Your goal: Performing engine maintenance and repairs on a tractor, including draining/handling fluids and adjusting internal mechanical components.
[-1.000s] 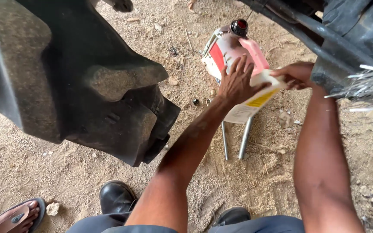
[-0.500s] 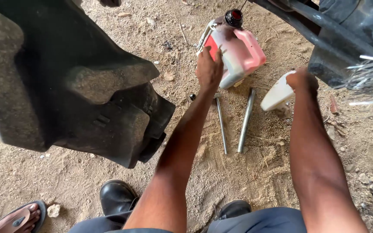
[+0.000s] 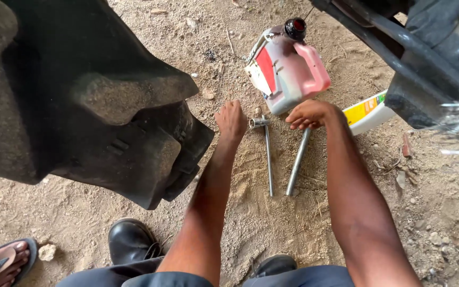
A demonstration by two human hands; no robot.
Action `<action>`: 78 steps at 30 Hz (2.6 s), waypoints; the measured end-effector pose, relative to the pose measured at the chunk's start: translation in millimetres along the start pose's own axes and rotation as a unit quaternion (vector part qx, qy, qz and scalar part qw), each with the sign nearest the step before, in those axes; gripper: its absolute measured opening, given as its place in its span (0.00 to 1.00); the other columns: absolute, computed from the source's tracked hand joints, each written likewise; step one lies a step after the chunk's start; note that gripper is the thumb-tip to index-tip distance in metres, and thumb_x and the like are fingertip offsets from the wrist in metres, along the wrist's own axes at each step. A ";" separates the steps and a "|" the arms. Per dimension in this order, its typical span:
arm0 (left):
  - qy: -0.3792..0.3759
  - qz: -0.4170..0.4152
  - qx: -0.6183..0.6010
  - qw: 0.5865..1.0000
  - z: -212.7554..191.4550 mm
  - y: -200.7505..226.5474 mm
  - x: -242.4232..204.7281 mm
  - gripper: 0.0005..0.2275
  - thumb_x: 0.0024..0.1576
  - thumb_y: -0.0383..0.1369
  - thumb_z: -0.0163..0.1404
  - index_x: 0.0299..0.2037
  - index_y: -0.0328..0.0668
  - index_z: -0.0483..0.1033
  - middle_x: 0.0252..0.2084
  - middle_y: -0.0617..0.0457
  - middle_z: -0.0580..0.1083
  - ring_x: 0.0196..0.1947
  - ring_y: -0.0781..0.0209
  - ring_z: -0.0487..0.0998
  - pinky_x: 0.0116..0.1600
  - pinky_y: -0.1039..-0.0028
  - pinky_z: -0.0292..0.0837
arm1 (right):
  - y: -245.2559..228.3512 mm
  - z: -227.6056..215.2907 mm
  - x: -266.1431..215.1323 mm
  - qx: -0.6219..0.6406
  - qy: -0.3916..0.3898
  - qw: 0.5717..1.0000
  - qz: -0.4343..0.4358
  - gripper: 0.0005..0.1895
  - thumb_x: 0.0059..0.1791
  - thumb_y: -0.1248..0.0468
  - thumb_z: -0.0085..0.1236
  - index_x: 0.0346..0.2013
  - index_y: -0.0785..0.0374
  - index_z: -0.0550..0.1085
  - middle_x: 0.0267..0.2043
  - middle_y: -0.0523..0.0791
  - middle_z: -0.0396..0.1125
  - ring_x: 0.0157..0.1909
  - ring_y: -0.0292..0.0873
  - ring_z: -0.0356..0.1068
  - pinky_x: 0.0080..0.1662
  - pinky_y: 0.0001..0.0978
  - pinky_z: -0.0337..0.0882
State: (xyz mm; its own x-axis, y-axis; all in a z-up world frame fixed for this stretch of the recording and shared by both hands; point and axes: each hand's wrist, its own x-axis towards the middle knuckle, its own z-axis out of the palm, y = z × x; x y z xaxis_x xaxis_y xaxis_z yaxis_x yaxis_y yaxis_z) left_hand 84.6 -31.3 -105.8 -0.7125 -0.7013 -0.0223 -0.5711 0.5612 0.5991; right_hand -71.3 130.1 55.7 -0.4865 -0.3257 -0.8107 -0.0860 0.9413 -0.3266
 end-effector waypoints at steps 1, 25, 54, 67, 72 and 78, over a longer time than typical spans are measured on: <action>0.001 -0.003 -0.002 1.000 9.4 -7.9 -3.2 0.03 0.60 0.26 0.44 0.38 0.43 0.72 0.33 0.53 0.67 0.31 0.60 0.62 0.40 0.65 0.59 | -0.6 3.5 2.8 -0.003 -0.001 1.000 0.000 0.12 0.50 0.61 0.60 0.45 0.65 0.77 0.32 0.45 0.76 0.20 0.30 0.62 0.22 0.19 0.56; -0.124 0.071 0.237 0.961 45.2 -18.7 14.9 0.06 0.59 0.34 0.54 0.38 0.41 0.73 0.33 0.54 0.67 0.33 0.63 0.66 0.43 0.68 0.65 | -7.2 14.3 31.2 -0.011 -0.033 0.998 -0.049 0.12 0.50 0.59 0.61 0.43 0.63 0.76 0.34 0.45 0.76 0.24 0.32 0.66 0.24 0.21 0.61; -0.039 0.143 -0.473 0.868 -56.3 60.6 22.1 0.11 0.59 0.32 0.55 0.49 0.37 0.78 0.48 0.44 0.80 0.47 0.55 0.83 0.49 0.66 0.84 | -41.2 -12.2 -7.3 0.279 -0.040 0.920 -0.272 0.21 0.50 0.48 0.61 0.47 0.62 0.76 0.39 0.42 0.75 0.35 0.31 0.71 0.31 0.22 0.67; -0.007 0.130 -0.523 0.842 -56.8 65.9 24.2 0.12 0.63 0.33 0.51 0.55 0.42 0.76 0.55 0.45 0.77 0.51 0.55 0.81 0.51 0.65 0.85 | -38.8 -13.2 -20.7 0.398 -0.074 0.856 -0.320 0.15 0.48 0.58 0.66 0.46 0.59 0.76 0.39 0.37 0.72 0.37 0.30 0.70 0.35 0.21 0.68; 0.014 0.134 -0.535 0.834 -66.2 72.9 19.0 0.11 0.64 0.34 0.50 0.55 0.46 0.77 0.56 0.45 0.77 0.52 0.55 0.81 0.50 0.65 0.86 | -43.8 -10.5 -31.4 0.441 -0.078 0.828 -0.338 0.12 0.49 0.58 0.62 0.45 0.58 0.77 0.38 0.38 0.74 0.36 0.32 0.72 0.37 0.24 0.72; 0.021 0.138 -0.536 0.833 -66.0 82.4 20.8 0.11 0.63 0.37 0.52 0.53 0.46 0.78 0.53 0.45 0.78 0.49 0.56 0.83 0.43 0.68 0.84 | -48.8 -9.9 -29.4 0.456 -0.076 0.814 -0.353 0.11 0.53 0.59 0.61 0.43 0.64 0.77 0.37 0.44 0.74 0.36 0.35 0.71 0.37 0.25 0.72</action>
State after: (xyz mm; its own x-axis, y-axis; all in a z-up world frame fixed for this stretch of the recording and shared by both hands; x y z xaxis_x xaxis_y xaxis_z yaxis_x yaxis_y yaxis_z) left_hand 49.6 -28.6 -4.1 -0.7292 -0.6373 0.2493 0.3200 0.0045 0.9474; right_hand -61.5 94.6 100.3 -0.4765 -0.8289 -0.2930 0.4168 0.0804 -0.9054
